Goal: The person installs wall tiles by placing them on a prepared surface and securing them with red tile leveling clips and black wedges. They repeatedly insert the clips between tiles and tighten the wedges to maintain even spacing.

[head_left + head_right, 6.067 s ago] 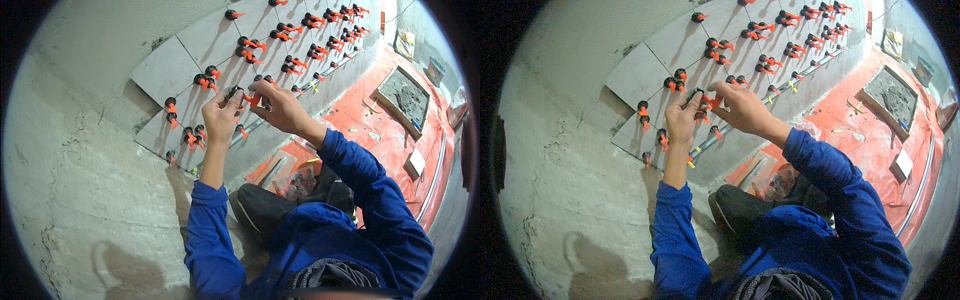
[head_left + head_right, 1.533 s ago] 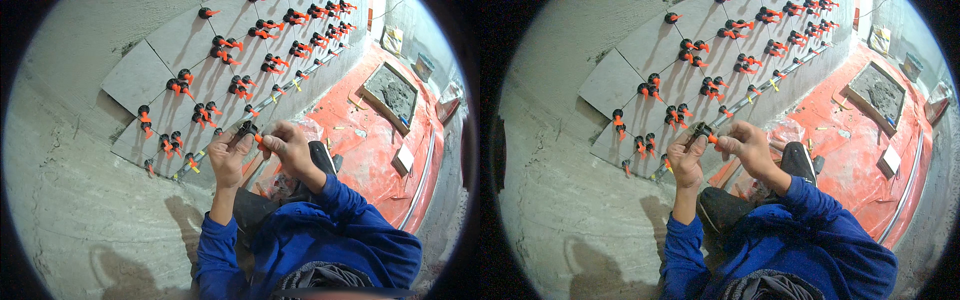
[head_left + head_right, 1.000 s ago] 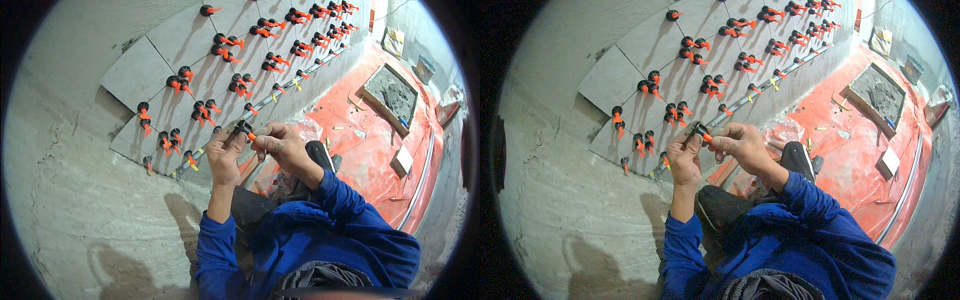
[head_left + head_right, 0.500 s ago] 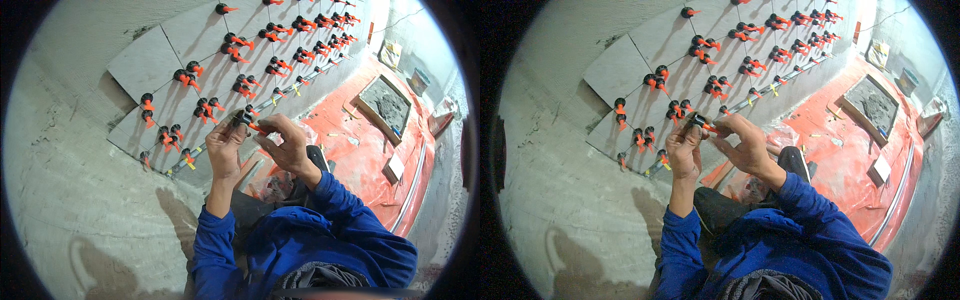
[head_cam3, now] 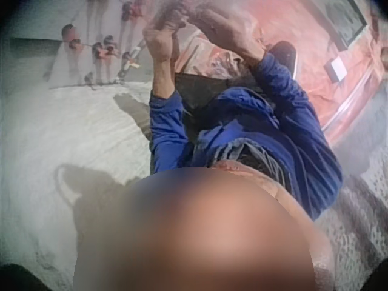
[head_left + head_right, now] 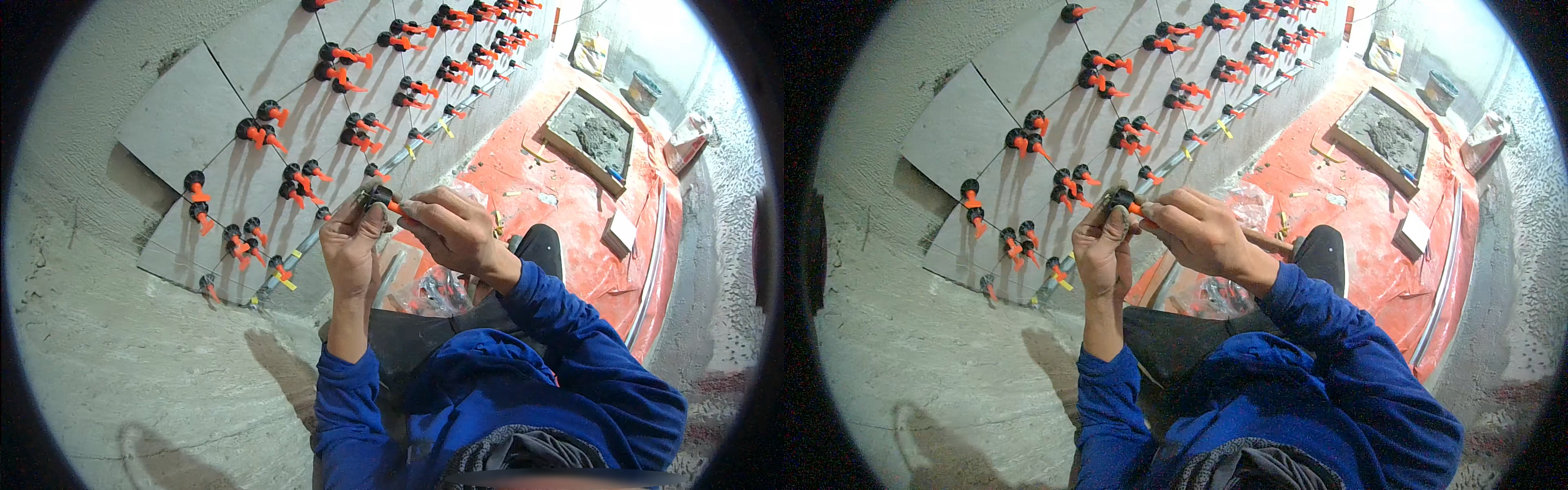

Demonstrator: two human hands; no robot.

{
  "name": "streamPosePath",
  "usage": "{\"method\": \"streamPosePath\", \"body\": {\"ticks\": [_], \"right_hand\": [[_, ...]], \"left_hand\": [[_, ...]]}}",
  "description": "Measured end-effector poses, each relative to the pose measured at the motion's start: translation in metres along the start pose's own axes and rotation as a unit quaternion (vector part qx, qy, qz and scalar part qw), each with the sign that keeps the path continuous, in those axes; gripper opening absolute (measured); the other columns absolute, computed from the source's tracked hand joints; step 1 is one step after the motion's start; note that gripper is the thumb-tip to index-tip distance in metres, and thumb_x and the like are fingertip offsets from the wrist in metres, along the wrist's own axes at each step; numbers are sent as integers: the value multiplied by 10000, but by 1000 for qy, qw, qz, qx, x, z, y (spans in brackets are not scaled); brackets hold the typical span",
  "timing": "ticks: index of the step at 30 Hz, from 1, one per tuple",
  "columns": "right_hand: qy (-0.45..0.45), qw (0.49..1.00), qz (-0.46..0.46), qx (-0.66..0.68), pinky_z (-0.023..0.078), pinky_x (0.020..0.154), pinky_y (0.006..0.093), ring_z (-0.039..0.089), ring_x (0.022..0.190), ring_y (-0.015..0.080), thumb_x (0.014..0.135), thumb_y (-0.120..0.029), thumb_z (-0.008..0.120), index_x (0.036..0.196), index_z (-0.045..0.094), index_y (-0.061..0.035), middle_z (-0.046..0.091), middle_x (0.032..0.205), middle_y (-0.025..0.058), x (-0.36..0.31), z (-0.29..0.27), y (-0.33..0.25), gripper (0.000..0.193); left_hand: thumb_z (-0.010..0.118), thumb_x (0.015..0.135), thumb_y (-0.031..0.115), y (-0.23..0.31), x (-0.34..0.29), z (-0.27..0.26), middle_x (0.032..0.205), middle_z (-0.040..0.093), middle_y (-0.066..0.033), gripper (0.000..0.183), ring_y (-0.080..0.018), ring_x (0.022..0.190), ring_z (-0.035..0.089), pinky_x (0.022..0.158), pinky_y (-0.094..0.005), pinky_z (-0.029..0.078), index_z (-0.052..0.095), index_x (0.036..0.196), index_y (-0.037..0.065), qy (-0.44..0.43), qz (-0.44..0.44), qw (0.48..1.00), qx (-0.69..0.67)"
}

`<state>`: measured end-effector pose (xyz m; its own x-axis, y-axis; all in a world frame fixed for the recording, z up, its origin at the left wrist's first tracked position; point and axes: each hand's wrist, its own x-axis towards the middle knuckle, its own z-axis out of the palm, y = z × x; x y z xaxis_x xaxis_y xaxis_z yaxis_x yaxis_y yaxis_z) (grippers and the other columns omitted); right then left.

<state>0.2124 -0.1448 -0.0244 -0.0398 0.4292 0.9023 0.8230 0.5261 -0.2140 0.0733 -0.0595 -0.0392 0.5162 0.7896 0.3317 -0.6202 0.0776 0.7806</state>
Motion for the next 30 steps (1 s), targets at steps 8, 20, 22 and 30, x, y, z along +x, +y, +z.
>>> {"method": "streamPosePath", "body": {"ticks": [8,20,22,30], "right_hand": [[-49,448,538,713,495,525,276,606,576,167,947,-163,615,1085,555,-9,632,794,108,-13,12,-8,216],[-63,476,510,714,532,601,300,621,614,155,932,-183,641,965,601,-19,617,808,53,-26,28,1,172],[-53,533,495,684,539,615,297,625,616,154,930,-205,649,988,589,-20,617,829,60,-27,29,-2,202],[-9,981,155,113,520,641,307,655,730,178,785,-108,773,969,645,-16,631,794,102,-24,32,7,242]], "left_hand": [[645,905,58,-14,-6,-21,998,686,-127,294,-168,807,658,755,-296,554,615,1178,-46,-12,13,999,-51],[741,827,70,-2,-5,-38,1015,700,-140,401,-172,849,664,782,-265,533,609,1184,-57,-80,55,994,56],[741,811,23,2,-1,-40,1028,699,-136,405,-155,860,660,790,-253,523,610,1182,-70,-62,49,995,61],[726,809,-29,-6,-2,-30,1014,699,-129,365,-141,841,657,732,-249,536,621,1155,-80,-2,10,1000,19]]}}
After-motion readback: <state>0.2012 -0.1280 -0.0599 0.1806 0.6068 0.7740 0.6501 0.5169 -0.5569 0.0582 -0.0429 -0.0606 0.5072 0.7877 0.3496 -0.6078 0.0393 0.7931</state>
